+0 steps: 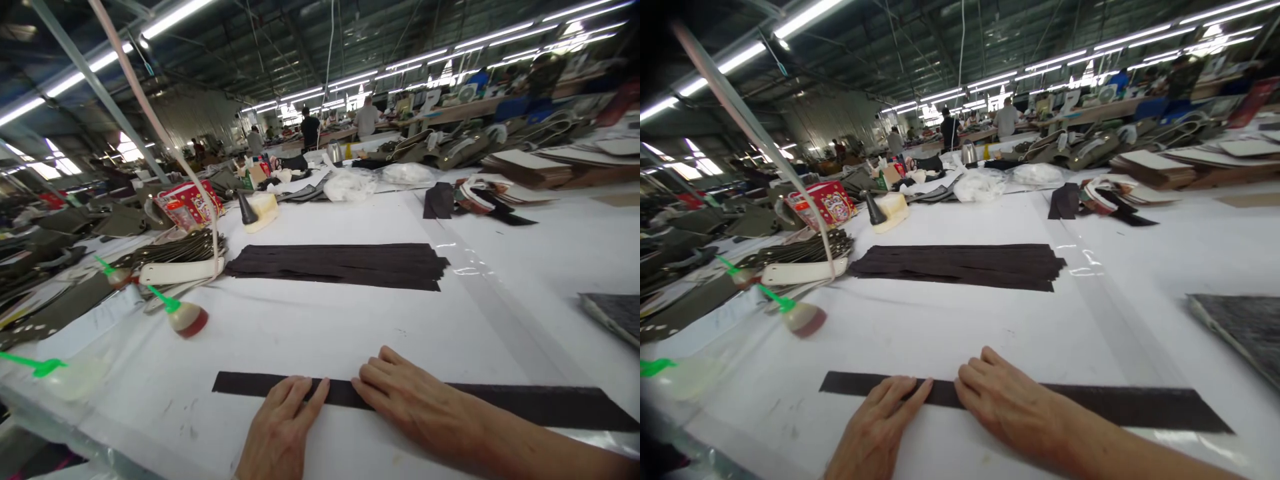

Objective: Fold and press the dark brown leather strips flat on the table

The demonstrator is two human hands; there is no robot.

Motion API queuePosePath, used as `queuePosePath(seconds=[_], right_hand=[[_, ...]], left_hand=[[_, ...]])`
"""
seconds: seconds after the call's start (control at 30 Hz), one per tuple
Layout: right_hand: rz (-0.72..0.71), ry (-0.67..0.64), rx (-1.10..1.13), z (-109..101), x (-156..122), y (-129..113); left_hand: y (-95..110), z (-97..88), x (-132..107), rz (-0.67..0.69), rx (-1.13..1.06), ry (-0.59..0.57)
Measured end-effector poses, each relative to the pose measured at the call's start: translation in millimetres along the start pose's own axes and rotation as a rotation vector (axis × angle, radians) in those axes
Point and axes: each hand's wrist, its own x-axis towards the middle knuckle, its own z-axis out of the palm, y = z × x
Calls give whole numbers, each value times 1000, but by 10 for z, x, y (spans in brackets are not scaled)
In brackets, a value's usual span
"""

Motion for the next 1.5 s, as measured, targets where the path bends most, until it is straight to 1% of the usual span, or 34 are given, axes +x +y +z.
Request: queuePosePath(seconds=[0.2,0.37,0.5,0.57,0.63,0.7,0.73,0.8,0.9,0.97,1.1,1.23,1.37,1.5], right_hand=[[20,-3,0,32,-107,21],[37,30,4,41,-175,19],[26,30,-22,11,-94,-34],[14,24,-32,-6,-19,-80],[18,27,-38,-10,45,-129],[28,36,-48,2,83,-169],[32,39,-53,13,90,-184],[38,54,-61,34,90,-199],[55,78,-57,53,75,-198],[82,87,-11,61,65,-189],[190,85,155,104,49,-158],[299,71,268,148,33,-105],[291,19,330,118,-12,-45],[252,46,325,92,-92,-11]], left_hand=[[-48,-31,-24,21,23,-8],[-122,-69,-88,7,66,-7],[-288,-147,-201,-14,91,1],[-384,-199,-256,-41,90,-2],[-427,-246,-273,-90,81,9],[-373,-269,-226,-156,63,71],[-308,-265,-177,-180,43,115],[-130,-227,-47,-170,-42,177],[124,-122,136,-114,-211,165],[207,-59,195,-121,-288,151],[192,-7,176,-127,-367,133],[157,-4,138,-108,-376,114],[154,-5,159,-113,-379,79],[137,-15,182,-106,-383,15]])
